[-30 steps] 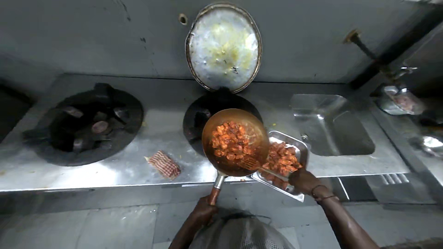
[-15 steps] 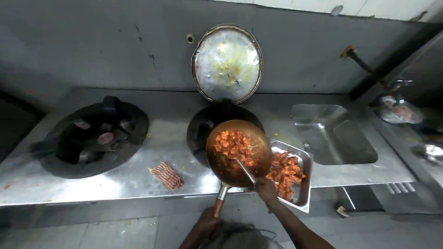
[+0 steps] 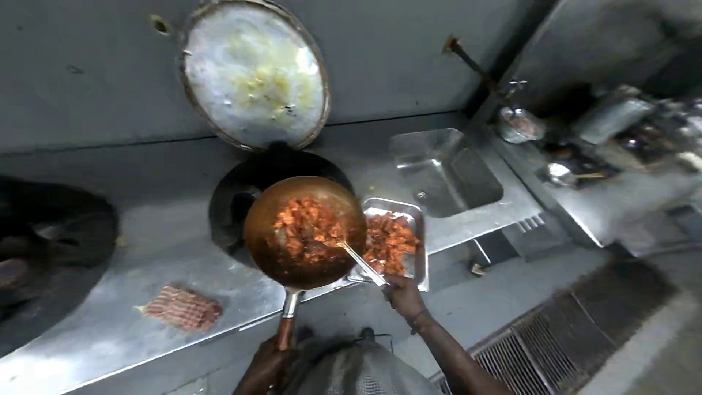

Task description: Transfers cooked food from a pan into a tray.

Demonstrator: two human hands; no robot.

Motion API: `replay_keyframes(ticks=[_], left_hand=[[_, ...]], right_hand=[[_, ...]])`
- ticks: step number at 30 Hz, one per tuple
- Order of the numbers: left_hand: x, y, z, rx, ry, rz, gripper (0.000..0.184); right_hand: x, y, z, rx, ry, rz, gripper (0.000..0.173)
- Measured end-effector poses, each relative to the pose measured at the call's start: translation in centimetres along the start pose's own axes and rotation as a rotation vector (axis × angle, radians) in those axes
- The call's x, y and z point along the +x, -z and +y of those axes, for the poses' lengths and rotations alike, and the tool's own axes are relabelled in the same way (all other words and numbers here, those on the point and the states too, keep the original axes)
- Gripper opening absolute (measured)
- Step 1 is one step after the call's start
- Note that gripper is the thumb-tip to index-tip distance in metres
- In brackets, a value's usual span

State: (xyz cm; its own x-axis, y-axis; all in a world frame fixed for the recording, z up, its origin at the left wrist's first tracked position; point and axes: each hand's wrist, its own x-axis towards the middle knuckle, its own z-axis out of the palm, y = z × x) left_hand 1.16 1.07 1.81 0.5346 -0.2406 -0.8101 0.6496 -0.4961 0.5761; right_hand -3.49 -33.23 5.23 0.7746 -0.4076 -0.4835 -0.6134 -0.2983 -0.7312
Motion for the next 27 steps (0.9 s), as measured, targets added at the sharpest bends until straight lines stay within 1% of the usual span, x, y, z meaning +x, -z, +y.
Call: replay_keyframes(ticks=[3, 5, 6, 8, 11, 15, 17, 20, 25, 27], left_hand=[[0.2, 0.1, -0.1, -0.009, 0.007, 0.004, 0.025], [0.1, 0.1, 0.0, -0.033, 0.017, -0.002, 0.023], [0.0, 0.1, 0.0, -0.044, 0.017, -0.005, 0.023], [-0.1, 0.1, -0.1, -0.056, 0.017, -0.010, 0.023], [-0.2, 0.0, -0.1, -0.064, 0.018, -0.014, 0.020], [-0.4, -0.1, 0.3, -0.079, 0.036, 0.002, 0.020], [-0.5, -0.1, 0.4, -0.085, 0.040, 0.005, 0.020], [-0.6, 0.0, 0.4, -0.098, 0.030, 0.007, 0.021], [-0.4, -0.1, 0.3, -0.124, 0.028, 0.012, 0.020], [-0.5, -0.1, 0.4, -0.126, 0.026, 0.006, 0.019]], right_hand=[[-1.6, 3.0, 1.3, 0.035, -0.043, 0.051, 0.021], [-2.5, 5.2, 2.5, 0.039, -0.085, 0.096, 0.023], [-2.9, 6.2, 3.1, 0.022, -0.103, 0.127, 0.021], [-3.5, 8.3, 4.3, -0.050, -0.131, 0.193, 0.020], [-3.6, 10.7, 5.5, -0.285, -0.171, 0.280, 0.021], [-3.8, 11.8, 4.5, -0.664, -0.262, 0.331, 0.024], [-4.6, 12.5, 3.9, -0.781, -0.307, 0.332, 0.022], [-6.1, 13.8, 3.4, -0.859, -0.338, 0.369, 0.024], [-6.7, 13.8, 4.0, -0.958, -0.272, 0.455, 0.026], [-6.9, 13.7, 3.9, -0.928, -0.250, 0.491, 0.027]])
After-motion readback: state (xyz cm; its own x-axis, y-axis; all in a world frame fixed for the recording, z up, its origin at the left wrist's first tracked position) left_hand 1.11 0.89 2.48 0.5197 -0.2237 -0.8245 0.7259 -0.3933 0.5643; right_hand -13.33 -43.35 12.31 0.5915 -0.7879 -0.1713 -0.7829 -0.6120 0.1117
